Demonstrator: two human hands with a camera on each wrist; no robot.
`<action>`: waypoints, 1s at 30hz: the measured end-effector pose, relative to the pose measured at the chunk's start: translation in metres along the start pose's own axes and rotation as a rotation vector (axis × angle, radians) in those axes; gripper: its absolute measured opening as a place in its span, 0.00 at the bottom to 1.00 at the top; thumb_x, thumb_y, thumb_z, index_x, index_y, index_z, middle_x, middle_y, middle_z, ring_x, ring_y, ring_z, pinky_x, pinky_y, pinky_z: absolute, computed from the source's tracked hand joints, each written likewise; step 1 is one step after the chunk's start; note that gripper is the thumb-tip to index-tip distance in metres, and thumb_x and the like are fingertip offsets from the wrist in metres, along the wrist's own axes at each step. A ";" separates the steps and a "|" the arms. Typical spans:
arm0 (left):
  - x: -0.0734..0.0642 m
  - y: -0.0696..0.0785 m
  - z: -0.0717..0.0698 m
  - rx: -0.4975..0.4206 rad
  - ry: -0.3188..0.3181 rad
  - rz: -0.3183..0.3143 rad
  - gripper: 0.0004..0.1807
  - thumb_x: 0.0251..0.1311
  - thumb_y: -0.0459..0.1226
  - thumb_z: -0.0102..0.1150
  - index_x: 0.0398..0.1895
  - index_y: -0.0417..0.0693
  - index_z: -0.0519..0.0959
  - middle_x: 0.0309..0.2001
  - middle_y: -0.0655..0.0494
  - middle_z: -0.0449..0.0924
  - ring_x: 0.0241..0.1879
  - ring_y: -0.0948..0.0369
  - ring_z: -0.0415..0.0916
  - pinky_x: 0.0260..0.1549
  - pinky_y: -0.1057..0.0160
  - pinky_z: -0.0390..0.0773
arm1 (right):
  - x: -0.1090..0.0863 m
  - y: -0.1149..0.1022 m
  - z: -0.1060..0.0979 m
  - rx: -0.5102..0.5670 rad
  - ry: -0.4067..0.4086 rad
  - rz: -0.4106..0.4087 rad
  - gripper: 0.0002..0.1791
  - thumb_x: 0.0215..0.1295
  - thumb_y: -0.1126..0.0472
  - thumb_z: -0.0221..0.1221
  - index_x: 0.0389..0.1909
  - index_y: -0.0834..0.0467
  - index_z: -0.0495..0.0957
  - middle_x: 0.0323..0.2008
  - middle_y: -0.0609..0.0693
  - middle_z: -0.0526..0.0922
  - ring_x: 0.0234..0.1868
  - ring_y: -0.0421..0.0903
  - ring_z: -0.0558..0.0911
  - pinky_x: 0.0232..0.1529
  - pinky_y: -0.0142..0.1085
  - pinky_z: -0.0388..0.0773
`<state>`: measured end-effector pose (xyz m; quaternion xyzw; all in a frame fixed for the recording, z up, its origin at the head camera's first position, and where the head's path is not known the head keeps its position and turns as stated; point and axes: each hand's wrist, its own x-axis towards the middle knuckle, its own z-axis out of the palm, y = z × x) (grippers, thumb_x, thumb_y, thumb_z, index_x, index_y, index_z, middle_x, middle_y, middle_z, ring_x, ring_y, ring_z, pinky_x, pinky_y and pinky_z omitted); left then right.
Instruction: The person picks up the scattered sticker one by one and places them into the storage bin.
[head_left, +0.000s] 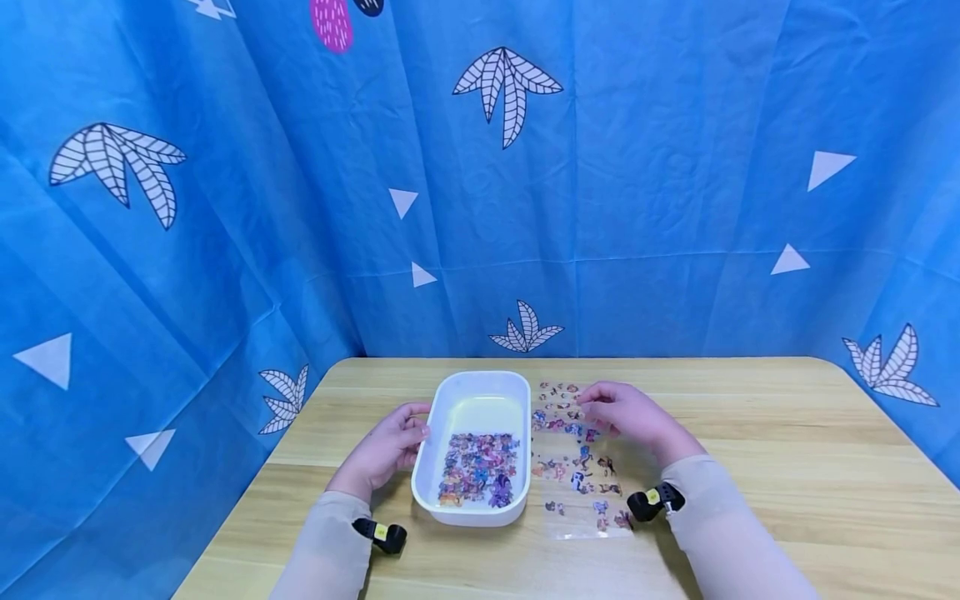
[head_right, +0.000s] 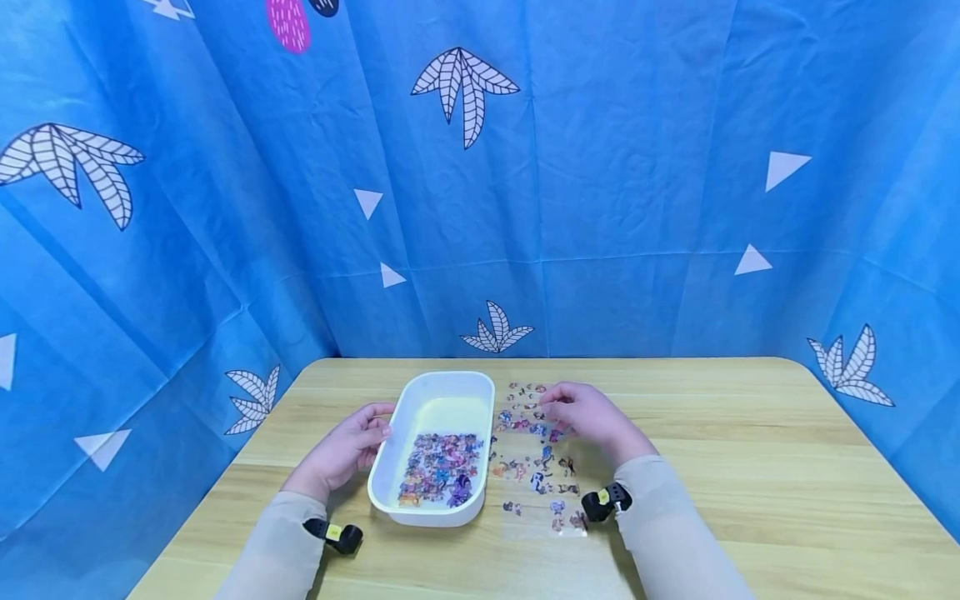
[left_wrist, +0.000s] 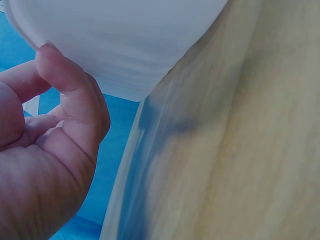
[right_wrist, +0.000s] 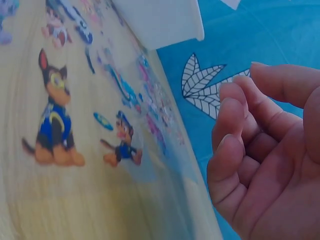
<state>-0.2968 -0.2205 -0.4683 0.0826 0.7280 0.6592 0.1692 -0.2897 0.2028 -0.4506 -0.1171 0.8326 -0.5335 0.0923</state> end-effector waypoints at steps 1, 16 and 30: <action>0.000 0.000 0.000 0.000 0.001 -0.002 0.30 0.71 0.35 0.58 0.72 0.39 0.61 0.43 0.46 0.74 0.33 0.59 0.77 0.27 0.66 0.80 | 0.001 0.002 -0.001 0.010 -0.005 0.002 0.17 0.73 0.57 0.57 0.55 0.63 0.78 0.37 0.60 0.79 0.36 0.54 0.77 0.38 0.46 0.78; 0.000 0.000 0.002 0.018 0.028 -0.002 0.31 0.70 0.35 0.58 0.72 0.40 0.62 0.43 0.47 0.74 0.34 0.59 0.76 0.28 0.66 0.80 | 0.017 0.020 -0.020 0.081 0.071 0.097 0.21 0.74 0.56 0.57 0.60 0.64 0.75 0.35 0.58 0.77 0.31 0.50 0.74 0.34 0.41 0.77; -0.003 0.000 0.003 -0.006 0.024 -0.002 0.31 0.69 0.34 0.58 0.72 0.39 0.61 0.44 0.46 0.73 0.35 0.58 0.77 0.30 0.64 0.81 | 0.050 0.034 -0.031 -0.088 0.121 0.172 0.19 0.76 0.59 0.54 0.61 0.63 0.73 0.32 0.56 0.76 0.29 0.49 0.74 0.32 0.40 0.75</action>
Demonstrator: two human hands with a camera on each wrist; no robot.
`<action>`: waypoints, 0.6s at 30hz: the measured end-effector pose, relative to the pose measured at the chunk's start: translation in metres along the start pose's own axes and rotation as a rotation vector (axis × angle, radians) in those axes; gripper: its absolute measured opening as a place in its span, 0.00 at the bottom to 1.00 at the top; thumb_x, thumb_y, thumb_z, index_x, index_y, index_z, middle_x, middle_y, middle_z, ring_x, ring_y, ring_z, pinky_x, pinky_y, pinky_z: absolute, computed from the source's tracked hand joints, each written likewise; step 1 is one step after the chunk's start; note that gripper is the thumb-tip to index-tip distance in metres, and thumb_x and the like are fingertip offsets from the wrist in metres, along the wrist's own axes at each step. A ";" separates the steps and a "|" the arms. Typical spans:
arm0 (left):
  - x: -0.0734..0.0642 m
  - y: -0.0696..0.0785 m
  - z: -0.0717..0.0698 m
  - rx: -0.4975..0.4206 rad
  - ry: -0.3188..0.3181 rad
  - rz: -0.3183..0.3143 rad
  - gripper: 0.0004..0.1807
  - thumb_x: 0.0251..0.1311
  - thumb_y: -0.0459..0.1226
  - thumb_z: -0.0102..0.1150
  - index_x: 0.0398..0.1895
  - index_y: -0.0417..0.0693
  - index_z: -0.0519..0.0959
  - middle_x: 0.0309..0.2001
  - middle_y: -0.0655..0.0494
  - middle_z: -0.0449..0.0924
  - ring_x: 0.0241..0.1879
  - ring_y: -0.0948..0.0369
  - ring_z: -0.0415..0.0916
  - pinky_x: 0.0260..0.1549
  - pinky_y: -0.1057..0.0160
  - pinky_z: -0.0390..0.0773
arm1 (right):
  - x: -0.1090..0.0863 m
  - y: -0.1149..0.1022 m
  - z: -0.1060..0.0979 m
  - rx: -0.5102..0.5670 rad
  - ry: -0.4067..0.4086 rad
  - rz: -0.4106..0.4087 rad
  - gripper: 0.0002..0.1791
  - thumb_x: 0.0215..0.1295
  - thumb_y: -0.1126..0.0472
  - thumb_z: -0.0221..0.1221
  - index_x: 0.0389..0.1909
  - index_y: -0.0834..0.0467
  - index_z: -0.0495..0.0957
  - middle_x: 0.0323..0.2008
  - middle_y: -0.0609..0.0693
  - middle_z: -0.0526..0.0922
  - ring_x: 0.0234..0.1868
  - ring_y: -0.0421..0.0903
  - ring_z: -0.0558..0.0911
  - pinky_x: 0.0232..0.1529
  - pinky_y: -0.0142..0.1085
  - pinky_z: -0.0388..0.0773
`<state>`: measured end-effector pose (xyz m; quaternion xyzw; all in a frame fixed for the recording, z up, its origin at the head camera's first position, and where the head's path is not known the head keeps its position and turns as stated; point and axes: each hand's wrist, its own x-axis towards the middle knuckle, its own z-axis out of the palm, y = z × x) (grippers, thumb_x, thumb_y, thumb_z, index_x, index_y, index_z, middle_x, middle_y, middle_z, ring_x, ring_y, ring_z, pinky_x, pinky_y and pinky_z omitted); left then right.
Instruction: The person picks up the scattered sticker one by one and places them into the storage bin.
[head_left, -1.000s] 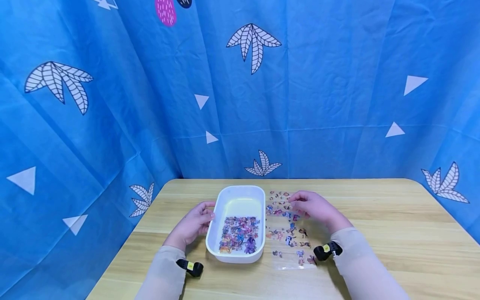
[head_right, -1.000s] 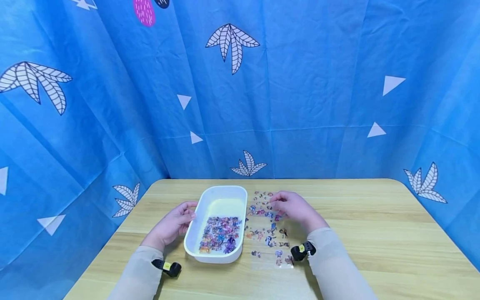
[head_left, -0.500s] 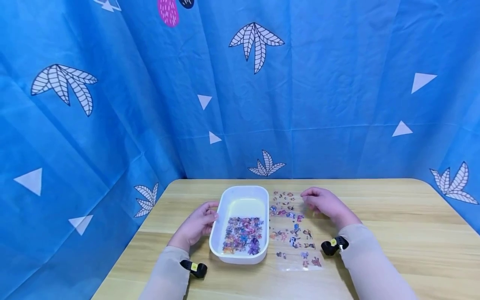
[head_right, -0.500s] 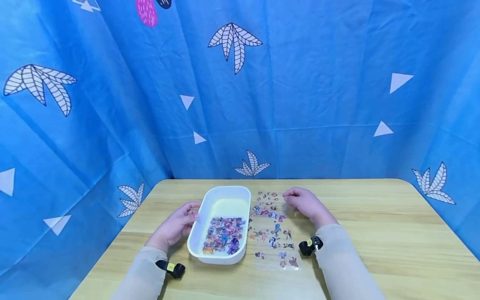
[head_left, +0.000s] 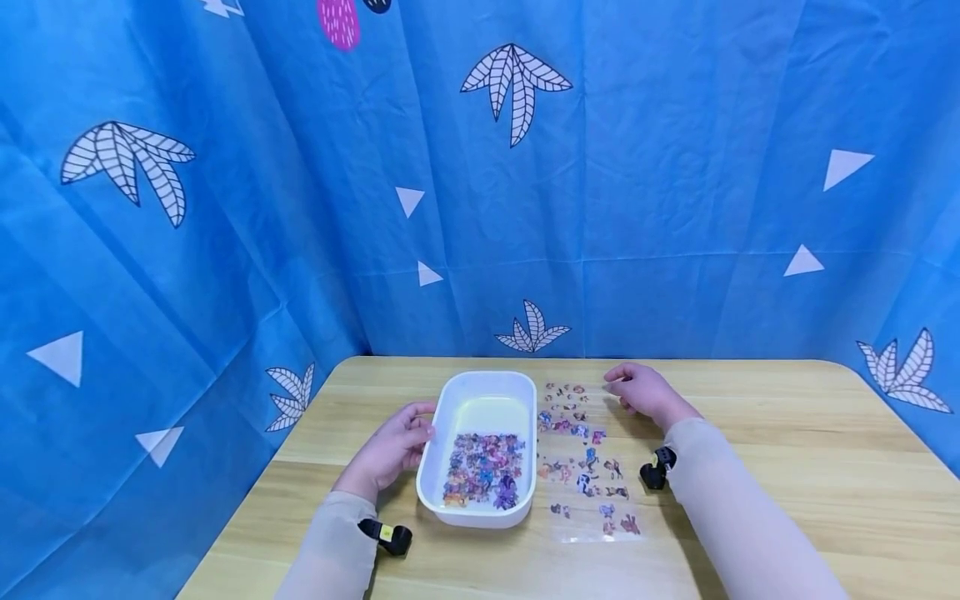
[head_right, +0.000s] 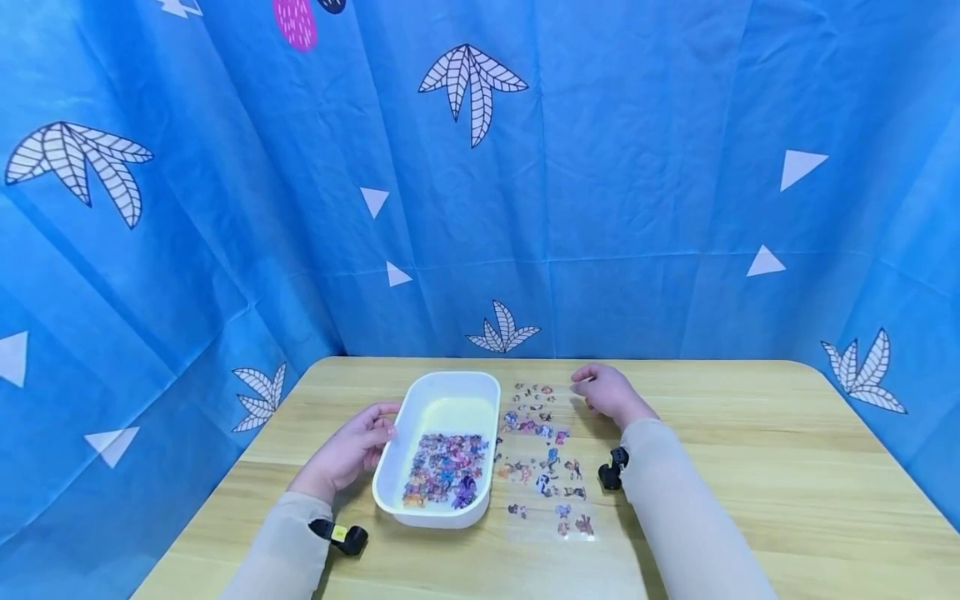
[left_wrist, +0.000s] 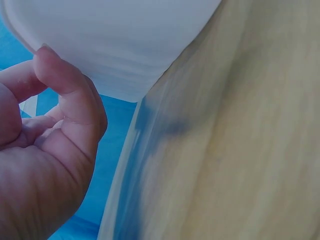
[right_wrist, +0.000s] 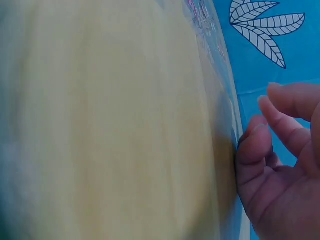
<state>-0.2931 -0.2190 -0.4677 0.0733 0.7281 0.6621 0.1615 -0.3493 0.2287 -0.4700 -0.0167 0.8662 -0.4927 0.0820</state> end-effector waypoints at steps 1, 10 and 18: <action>0.001 0.000 0.000 -0.001 -0.001 0.001 0.30 0.69 0.34 0.58 0.72 0.39 0.61 0.43 0.47 0.73 0.35 0.58 0.76 0.29 0.64 0.81 | 0.001 0.000 0.000 -0.002 0.001 0.004 0.19 0.76 0.59 0.54 0.62 0.63 0.73 0.32 0.56 0.76 0.29 0.48 0.74 0.31 0.40 0.75; 0.002 0.000 -0.001 -0.003 -0.005 0.009 0.30 0.68 0.34 0.58 0.72 0.39 0.62 0.43 0.46 0.74 0.35 0.58 0.77 0.31 0.63 0.81 | 0.008 0.002 0.000 -0.051 -0.005 -0.008 0.18 0.72 0.63 0.56 0.61 0.62 0.75 0.40 0.57 0.79 0.19 0.44 0.70 0.25 0.40 0.74; 0.001 -0.001 0.000 0.019 0.001 0.008 0.30 0.69 0.34 0.57 0.72 0.39 0.62 0.44 0.46 0.74 0.37 0.57 0.77 0.31 0.63 0.81 | 0.011 0.000 0.001 -0.203 0.036 -0.007 0.17 0.66 0.60 0.64 0.54 0.61 0.81 0.58 0.62 0.77 0.57 0.60 0.75 0.61 0.57 0.69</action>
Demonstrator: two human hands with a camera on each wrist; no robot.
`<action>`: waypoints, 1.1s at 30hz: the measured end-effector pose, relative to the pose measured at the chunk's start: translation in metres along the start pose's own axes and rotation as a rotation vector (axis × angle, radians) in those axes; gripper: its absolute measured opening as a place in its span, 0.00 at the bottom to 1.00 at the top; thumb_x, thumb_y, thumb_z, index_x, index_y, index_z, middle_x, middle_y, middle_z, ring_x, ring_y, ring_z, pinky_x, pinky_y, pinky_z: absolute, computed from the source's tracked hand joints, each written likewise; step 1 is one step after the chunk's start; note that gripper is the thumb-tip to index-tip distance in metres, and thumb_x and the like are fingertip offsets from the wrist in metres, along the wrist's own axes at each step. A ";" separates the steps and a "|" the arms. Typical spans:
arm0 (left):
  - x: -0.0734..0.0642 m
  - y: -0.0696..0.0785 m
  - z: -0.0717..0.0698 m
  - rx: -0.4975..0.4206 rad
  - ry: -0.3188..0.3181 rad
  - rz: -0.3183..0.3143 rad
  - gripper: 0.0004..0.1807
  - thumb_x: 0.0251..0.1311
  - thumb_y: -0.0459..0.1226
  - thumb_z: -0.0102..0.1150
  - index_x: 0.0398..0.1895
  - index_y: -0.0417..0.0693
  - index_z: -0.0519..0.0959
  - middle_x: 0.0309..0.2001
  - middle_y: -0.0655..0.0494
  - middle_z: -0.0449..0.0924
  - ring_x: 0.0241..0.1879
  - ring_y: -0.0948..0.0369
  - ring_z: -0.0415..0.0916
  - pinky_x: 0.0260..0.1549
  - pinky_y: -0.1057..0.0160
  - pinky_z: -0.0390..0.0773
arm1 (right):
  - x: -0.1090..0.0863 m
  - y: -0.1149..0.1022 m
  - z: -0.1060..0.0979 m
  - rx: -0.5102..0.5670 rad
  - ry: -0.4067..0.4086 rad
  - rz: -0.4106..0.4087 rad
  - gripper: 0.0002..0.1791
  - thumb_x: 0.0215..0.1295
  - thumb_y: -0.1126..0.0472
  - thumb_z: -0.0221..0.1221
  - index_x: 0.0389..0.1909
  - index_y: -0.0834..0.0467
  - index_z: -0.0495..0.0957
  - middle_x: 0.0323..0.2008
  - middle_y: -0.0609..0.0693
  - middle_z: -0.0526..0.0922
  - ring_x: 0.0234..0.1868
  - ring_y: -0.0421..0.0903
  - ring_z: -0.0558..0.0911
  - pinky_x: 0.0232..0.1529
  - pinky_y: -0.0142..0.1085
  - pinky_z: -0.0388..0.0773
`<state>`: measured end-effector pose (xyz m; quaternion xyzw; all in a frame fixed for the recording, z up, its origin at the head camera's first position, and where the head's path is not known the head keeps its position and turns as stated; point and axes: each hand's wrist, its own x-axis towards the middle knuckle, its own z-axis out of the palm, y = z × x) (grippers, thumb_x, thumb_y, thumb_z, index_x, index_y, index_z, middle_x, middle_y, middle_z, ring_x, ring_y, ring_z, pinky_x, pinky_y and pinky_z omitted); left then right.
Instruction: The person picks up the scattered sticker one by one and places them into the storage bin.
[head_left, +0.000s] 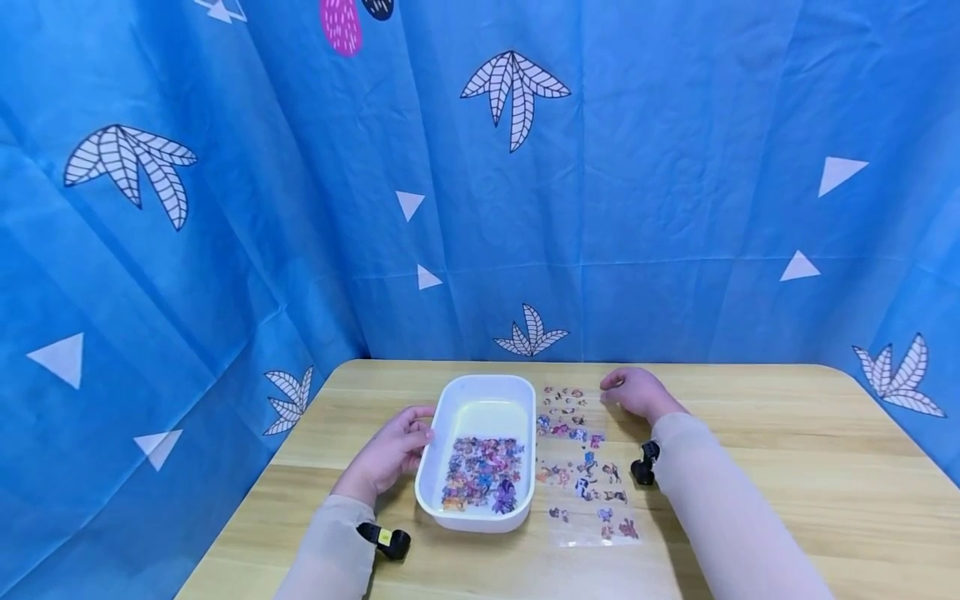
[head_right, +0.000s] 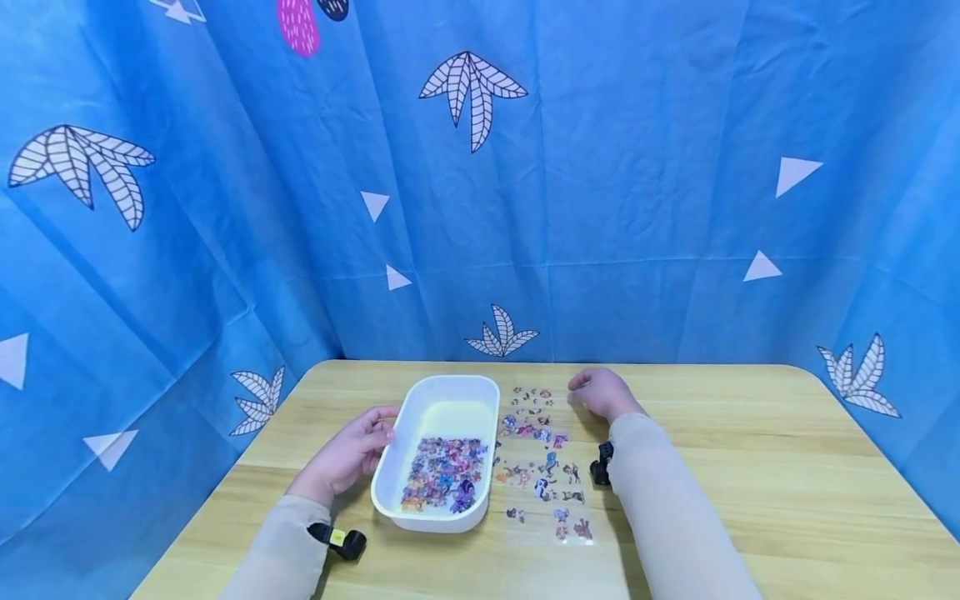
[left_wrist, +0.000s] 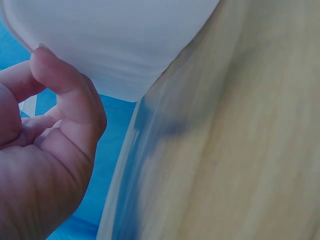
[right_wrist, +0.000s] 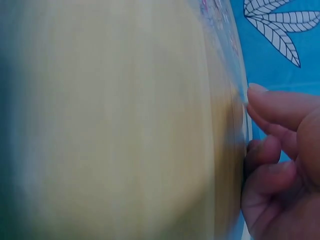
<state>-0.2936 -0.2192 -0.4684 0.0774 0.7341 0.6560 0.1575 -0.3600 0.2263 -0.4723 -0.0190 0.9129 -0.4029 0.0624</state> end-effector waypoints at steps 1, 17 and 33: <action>0.000 0.000 0.000 -0.002 -0.001 0.003 0.30 0.69 0.34 0.58 0.72 0.39 0.62 0.44 0.46 0.74 0.37 0.57 0.77 0.31 0.63 0.81 | -0.001 -0.001 0.000 0.002 0.006 0.007 0.16 0.66 0.60 0.65 0.53 0.61 0.81 0.58 0.62 0.78 0.58 0.62 0.74 0.63 0.59 0.67; 0.000 -0.002 0.002 -0.019 0.007 0.008 0.29 0.69 0.33 0.57 0.71 0.38 0.62 0.42 0.47 0.73 0.36 0.58 0.77 0.30 0.63 0.81 | -0.009 -0.004 0.003 -0.006 0.019 0.045 0.06 0.69 0.62 0.57 0.36 0.60 0.80 0.33 0.53 0.79 0.34 0.51 0.75 0.40 0.47 0.75; -0.001 -0.001 0.002 -0.017 -0.003 0.013 0.29 0.70 0.33 0.56 0.72 0.38 0.62 0.43 0.47 0.73 0.37 0.57 0.77 0.32 0.63 0.82 | -0.014 0.007 0.002 0.236 0.038 0.060 0.15 0.74 0.63 0.52 0.56 0.67 0.72 0.30 0.54 0.78 0.28 0.47 0.75 0.32 0.39 0.76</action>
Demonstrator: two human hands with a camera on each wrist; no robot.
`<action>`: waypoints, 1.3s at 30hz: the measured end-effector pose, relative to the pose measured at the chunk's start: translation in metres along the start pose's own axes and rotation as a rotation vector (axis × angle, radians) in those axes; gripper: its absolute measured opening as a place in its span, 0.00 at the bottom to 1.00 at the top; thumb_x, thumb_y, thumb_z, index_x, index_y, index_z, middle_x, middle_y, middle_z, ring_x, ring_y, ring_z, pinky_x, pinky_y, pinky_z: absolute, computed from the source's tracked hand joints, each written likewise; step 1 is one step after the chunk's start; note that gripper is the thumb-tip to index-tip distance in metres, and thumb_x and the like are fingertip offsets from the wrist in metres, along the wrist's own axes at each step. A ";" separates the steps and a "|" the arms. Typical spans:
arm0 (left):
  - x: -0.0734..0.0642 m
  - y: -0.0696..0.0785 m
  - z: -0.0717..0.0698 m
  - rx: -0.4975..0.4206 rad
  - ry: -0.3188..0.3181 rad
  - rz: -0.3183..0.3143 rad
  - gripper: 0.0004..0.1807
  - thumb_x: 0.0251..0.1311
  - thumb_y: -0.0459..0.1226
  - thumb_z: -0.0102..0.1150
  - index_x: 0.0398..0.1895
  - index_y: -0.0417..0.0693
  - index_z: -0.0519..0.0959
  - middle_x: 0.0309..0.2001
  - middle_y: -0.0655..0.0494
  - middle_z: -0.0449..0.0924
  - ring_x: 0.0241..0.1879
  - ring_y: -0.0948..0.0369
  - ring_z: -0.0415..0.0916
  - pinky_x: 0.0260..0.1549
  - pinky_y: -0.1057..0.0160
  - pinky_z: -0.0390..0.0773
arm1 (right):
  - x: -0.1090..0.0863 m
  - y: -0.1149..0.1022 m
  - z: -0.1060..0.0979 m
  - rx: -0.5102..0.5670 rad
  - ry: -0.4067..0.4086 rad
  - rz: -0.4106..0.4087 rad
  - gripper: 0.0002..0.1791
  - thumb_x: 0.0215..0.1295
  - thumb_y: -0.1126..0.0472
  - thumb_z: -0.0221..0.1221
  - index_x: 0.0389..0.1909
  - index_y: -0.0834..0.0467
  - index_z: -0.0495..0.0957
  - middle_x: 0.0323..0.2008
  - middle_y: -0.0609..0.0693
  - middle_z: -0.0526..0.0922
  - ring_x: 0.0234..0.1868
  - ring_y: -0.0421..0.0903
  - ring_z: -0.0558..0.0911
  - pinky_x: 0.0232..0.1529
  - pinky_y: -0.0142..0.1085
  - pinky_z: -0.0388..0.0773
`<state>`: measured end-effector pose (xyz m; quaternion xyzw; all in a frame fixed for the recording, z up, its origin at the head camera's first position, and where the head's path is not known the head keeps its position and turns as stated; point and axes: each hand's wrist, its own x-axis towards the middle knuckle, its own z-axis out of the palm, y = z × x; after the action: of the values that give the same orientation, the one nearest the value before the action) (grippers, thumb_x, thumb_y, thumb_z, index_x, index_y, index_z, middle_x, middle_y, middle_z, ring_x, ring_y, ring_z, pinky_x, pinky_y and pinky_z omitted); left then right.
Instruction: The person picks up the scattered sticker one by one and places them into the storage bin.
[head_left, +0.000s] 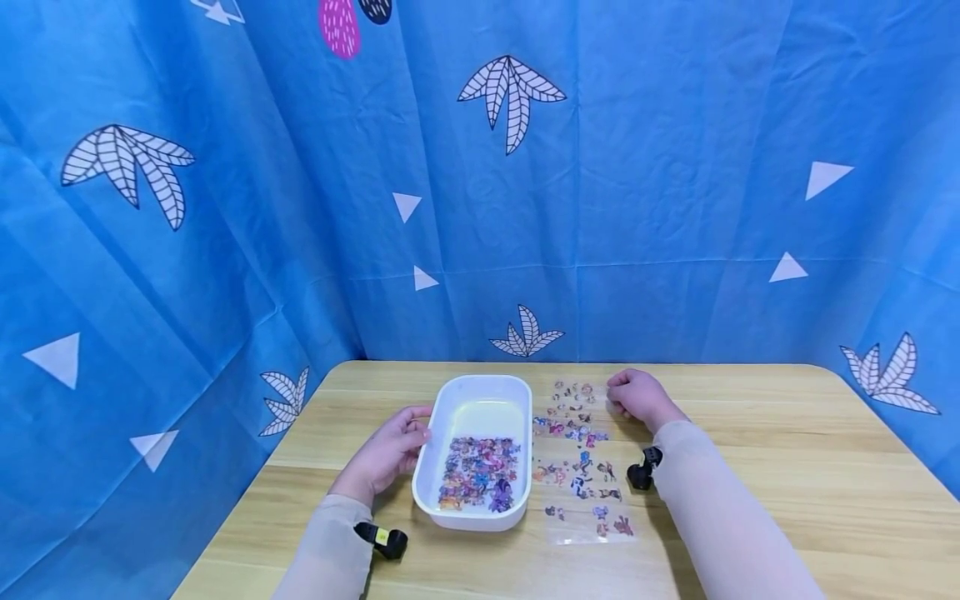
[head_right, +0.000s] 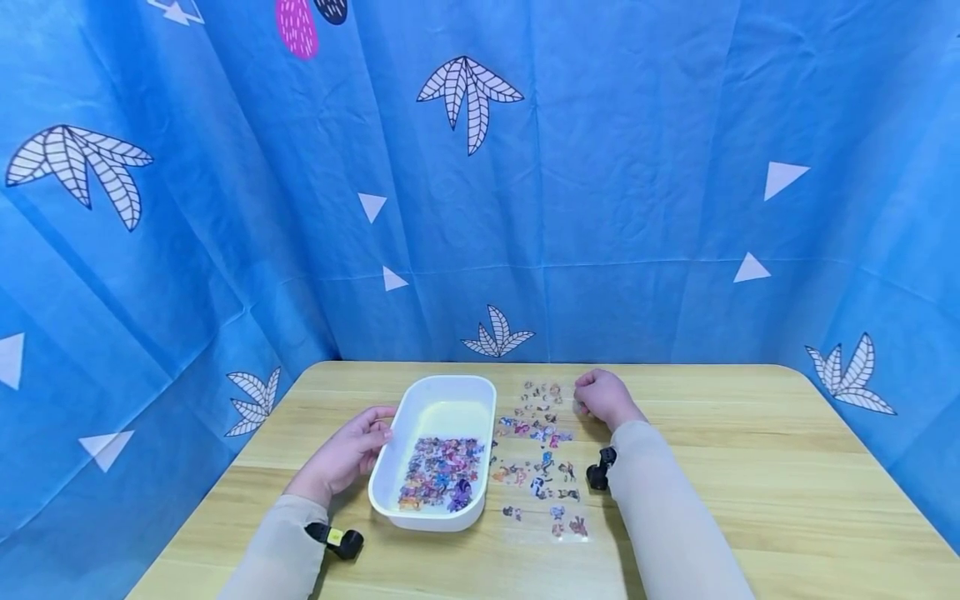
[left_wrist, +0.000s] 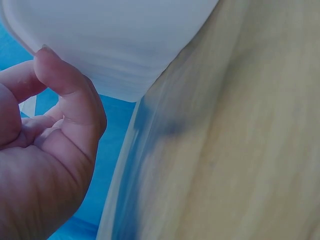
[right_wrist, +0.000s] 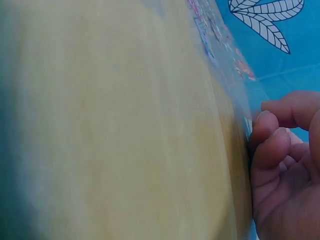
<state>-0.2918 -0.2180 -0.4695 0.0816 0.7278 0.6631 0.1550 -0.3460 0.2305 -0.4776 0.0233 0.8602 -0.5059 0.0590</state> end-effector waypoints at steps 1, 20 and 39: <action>0.000 0.000 0.000 0.001 0.000 0.002 0.29 0.70 0.33 0.55 0.72 0.38 0.62 0.43 0.47 0.73 0.37 0.58 0.77 0.32 0.63 0.82 | 0.000 0.000 0.000 0.014 -0.004 0.002 0.17 0.74 0.64 0.52 0.58 0.67 0.72 0.30 0.54 0.78 0.29 0.47 0.75 0.31 0.39 0.76; -0.003 -0.003 -0.004 0.003 0.008 -0.013 0.30 0.71 0.34 0.56 0.73 0.39 0.61 0.45 0.45 0.74 0.38 0.56 0.78 0.35 0.60 0.83 | -0.011 0.008 0.009 0.316 0.121 0.031 0.18 0.79 0.62 0.45 0.58 0.72 0.69 0.36 0.57 0.80 0.29 0.43 0.80 0.32 0.33 0.81; -0.001 -0.001 -0.001 0.001 -0.038 0.015 0.30 0.71 0.34 0.56 0.72 0.37 0.61 0.44 0.45 0.74 0.38 0.56 0.78 0.35 0.61 0.83 | -0.031 0.007 0.008 0.572 0.341 -0.001 0.13 0.79 0.58 0.49 0.55 0.62 0.70 0.40 0.55 0.80 0.32 0.42 0.81 0.37 0.36 0.84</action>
<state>-0.2913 -0.2197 -0.4699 0.0998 0.7244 0.6622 0.1637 -0.3138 0.2274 -0.4833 0.1228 0.6810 -0.7157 -0.0947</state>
